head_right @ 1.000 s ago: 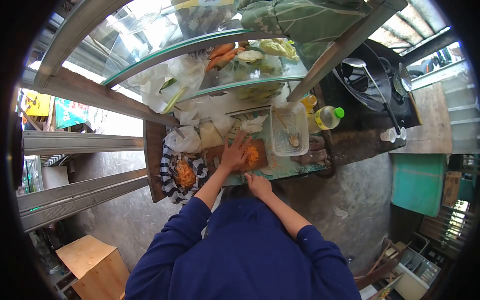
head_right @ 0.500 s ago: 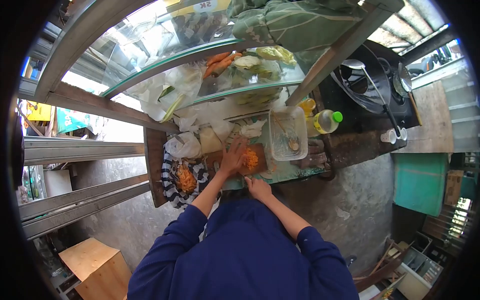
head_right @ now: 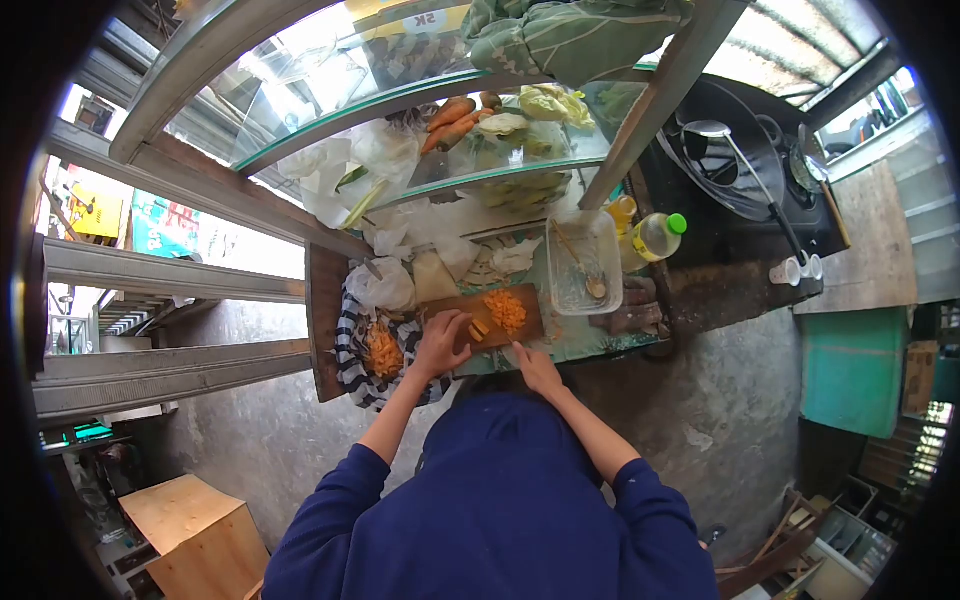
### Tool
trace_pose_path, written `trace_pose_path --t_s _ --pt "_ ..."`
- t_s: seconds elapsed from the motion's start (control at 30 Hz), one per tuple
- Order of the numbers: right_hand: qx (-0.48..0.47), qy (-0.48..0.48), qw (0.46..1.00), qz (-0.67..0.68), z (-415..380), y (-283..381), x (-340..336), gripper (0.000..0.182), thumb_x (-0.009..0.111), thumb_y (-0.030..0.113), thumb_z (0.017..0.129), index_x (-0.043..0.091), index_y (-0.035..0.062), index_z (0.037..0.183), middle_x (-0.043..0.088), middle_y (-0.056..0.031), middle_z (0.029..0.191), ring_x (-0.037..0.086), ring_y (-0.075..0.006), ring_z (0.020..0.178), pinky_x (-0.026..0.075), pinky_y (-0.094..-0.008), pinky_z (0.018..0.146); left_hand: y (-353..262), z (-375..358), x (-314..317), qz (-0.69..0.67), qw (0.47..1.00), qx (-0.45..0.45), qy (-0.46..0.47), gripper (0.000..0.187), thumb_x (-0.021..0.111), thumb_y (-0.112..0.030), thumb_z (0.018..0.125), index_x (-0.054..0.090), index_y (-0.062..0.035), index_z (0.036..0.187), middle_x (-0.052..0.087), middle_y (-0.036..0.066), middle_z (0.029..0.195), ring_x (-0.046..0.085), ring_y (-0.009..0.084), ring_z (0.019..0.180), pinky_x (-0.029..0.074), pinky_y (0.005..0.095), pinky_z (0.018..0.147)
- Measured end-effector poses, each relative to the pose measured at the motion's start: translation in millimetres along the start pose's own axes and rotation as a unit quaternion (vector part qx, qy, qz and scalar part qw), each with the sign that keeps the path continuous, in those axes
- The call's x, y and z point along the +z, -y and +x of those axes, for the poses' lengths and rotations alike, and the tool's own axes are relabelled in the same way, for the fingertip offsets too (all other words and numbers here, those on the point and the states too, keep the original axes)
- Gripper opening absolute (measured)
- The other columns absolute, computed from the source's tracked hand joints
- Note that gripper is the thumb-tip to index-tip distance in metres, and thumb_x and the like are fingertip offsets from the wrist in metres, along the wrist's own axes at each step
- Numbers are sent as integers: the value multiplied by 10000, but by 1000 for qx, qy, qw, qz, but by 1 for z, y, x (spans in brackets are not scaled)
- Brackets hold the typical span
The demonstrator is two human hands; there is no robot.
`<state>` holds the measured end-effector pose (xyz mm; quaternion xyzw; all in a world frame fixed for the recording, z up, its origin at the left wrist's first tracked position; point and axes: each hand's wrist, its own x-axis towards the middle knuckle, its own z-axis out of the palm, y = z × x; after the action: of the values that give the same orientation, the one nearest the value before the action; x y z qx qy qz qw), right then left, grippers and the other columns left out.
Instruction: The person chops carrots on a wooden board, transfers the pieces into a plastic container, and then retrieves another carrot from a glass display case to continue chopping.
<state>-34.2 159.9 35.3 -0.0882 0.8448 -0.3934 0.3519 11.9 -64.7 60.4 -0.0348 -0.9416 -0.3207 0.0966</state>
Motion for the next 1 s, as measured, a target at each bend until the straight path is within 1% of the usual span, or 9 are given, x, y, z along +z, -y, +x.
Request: trace_pose_path --t_s 0.07,0.13,0.2,0.3,0.37,0.47,0.53,0.6,1.0 --pt "2 -7 1000 -3 -3 -6 -6 665 271 543 901 525 -50 739 553 -206 709 522 -326 692 385 -403 679 -2 5 4 72 994 35 70 455 631 -154 665 525 -72 1100 458 105 1106 443 285 1048 352 396 849" --pt "6 -17 1000 -5 -8 -6 -11 660 270 541 902 512 -48 726 544 -199 697 512 -309 679 380 -396 671 1 8 13 83 991 64 81 419 625 -152 682 540 -68 1083 473 97 1088 449 278 1039 350 403 846" --pt "41 15 999 -17 -11 -6 -16 663 263 529 898 581 -52 896 591 -255 905 531 -420 917 400 -430 783 6 8 22 94 987 93 91 382 618 -149 699 555 -63 1066 487 89 1070 456 270 1029 347 410 842" --pt "47 30 998 -29 -11 -8 -13 654 257 521 902 584 -46 911 587 -259 932 528 -416 935 399 -438 798 9 5 33 82 988 52 116 303 619 -139 724 591 -52 1013 521 79 997 473 256 990 376 396 809" --pt "37 28 998 -34 -11 -9 -6 642 249 506 907 585 -41 933 582 -262 953 524 -414 950 398 -445 812 6 3 40 76 994 -46 67 267 642 -155 727 610 -33 963 535 80 912 497 255 927 419 378 759" --pt "36 46 996 -67 -11 -3 -1 622 233 475 917 580 -37 980 572 -265 994 514 -411 979 394 -455 840 2 3 48 59 993 -103 -19 293 670 -167 708 609 -18 953 530 99 886 510 269 880 448 364 726" --pt "44 64 992 -97 -11 -2 2 613 224 458 922 575 -38 1007 567 -265 1014 509 -410 993 391 -459 854 0 4 54 54 991 -115 -36 292 673 -171 706 612 -13 944 527 104 876 511 274 868 449 367 730" --pt "32 36 996 -77 -11 -4 7 608 231 427 933 581 -68 881 576 -280 951 512 -430 960 390 -458 823 -1 4 57 51 989 -129 -53 292 677 -176 705 614 -8 935 524 109 866 511 279 857 449 370 733" --pt "-9 25 994 -110 -22 -1 4 560 259 399 925 579 -60 916 582 -286 896 533 -440 905 410 -484 805 -5 4 60 35 985 -150 -71 252 674 -136 698 631 -22 918 504 99 807 500 273 821 443 373 726"
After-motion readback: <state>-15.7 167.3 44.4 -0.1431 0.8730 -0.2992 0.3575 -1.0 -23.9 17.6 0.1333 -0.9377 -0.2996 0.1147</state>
